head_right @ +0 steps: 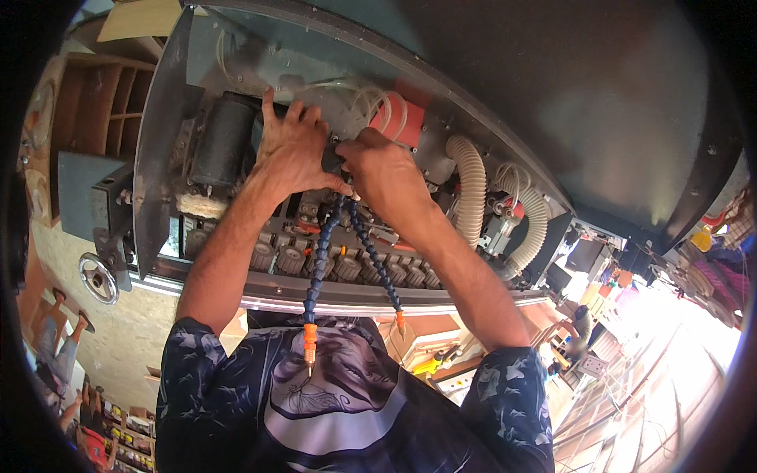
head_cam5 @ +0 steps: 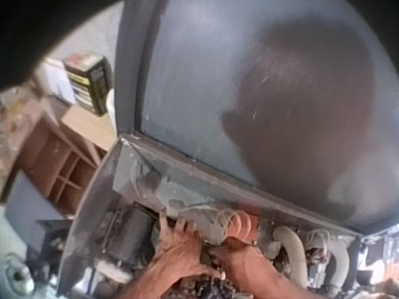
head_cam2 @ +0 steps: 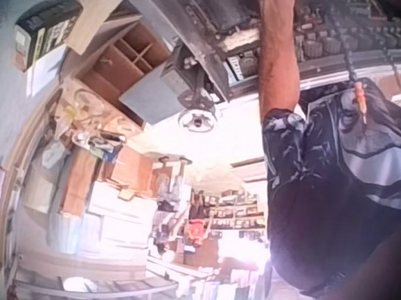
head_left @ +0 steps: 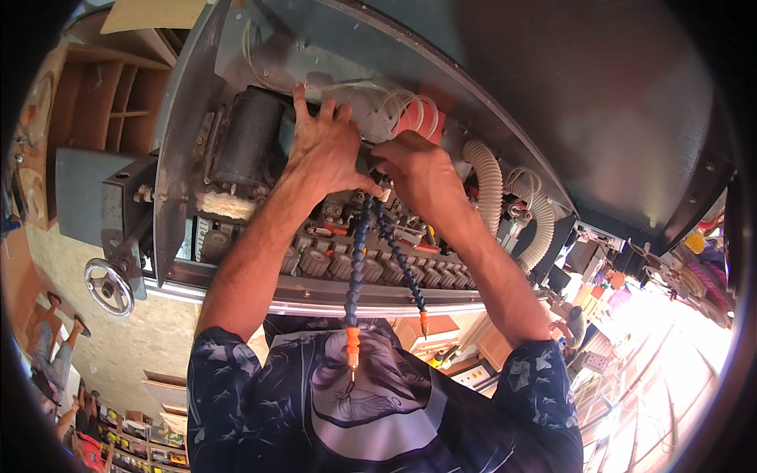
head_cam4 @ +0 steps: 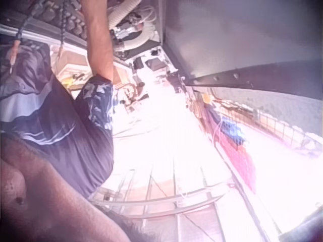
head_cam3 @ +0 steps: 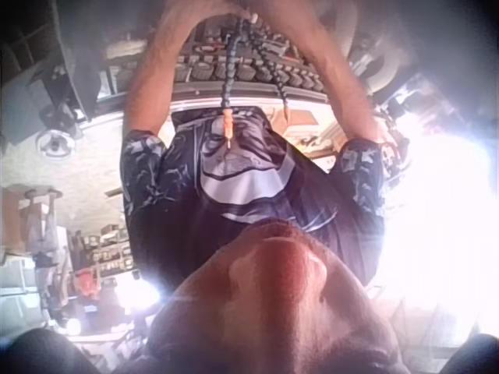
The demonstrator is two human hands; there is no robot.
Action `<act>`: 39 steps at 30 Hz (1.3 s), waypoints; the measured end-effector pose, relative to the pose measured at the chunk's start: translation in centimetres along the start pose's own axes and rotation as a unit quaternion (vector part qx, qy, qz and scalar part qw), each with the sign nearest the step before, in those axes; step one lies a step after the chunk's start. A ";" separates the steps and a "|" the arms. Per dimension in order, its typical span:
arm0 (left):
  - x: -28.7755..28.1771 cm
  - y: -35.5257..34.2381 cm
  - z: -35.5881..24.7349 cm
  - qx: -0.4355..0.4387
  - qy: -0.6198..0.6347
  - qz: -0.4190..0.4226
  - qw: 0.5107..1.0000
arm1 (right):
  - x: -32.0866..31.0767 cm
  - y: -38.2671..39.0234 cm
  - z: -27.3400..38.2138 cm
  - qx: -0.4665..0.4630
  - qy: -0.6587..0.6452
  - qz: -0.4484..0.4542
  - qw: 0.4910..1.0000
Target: The person works on a large industrial machine, using pliers to adjust small components and connecting flexible hoses to the machine's internal parts. The person repeatedly handles the hoses and small parts, making adjustments throughout the clip.
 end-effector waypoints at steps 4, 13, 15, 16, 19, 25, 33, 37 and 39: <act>0.1 0.5 0.1 0.011 0.025 -0.058 0.998 | -0.6 0.3 -0.8 0.095 -0.125 -0.058 0.986; 1.1 0.9 -0.2 0.040 0.029 -0.083 0.995 | 0.0 0.6 0.6 -0.102 0.100 -0.073 0.987; 0.8 0.9 -0.3 0.022 0.018 -0.046 0.999 | 0.0 0.5 0.7 -0.119 0.136 -0.049 0.982; 0.7 0.9 -0.3 0.014 0.012 -0.028 0.999 | 0.0 0.6 0.7 -0.126 0.153 -0.037 0.979; 0.6 0.9 -0.3 0.005 0.022 -0.067 0.997 | -2.1 1.9 0.2 -0.089 0.118 -0.151 0.977; 0.9 0.9 -0.1 0.026 0.070 -0.062 0.995 | -4.2 8.4 -3.6 0.248 -0.262 -0.330 0.872; 0.7 1.0 -0.1 0.018 0.071 -0.097 0.993 | -4.4 8.9 -1.4 0.176 -0.058 -0.277 0.943; 0.7 0.9 0.0 -0.002 0.071 -0.036 0.997 | -2.9 7.7 -1.8 0.152 -0.034 -0.258 0.953; 1.0 0.9 0.1 0.003 0.079 -0.048 0.996 | -2.6 7.1 -2.1 0.140 -0.037 -0.251 0.957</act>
Point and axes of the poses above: each hand's wrist, its own y-axis away from the middle knuckle, its own x-axis out of the palm, z = x × y, the point moved 6 cm from there along -y, towards the middle knuckle, and after that the axes turned 10 degrees about -x, right-handed, at the moved point
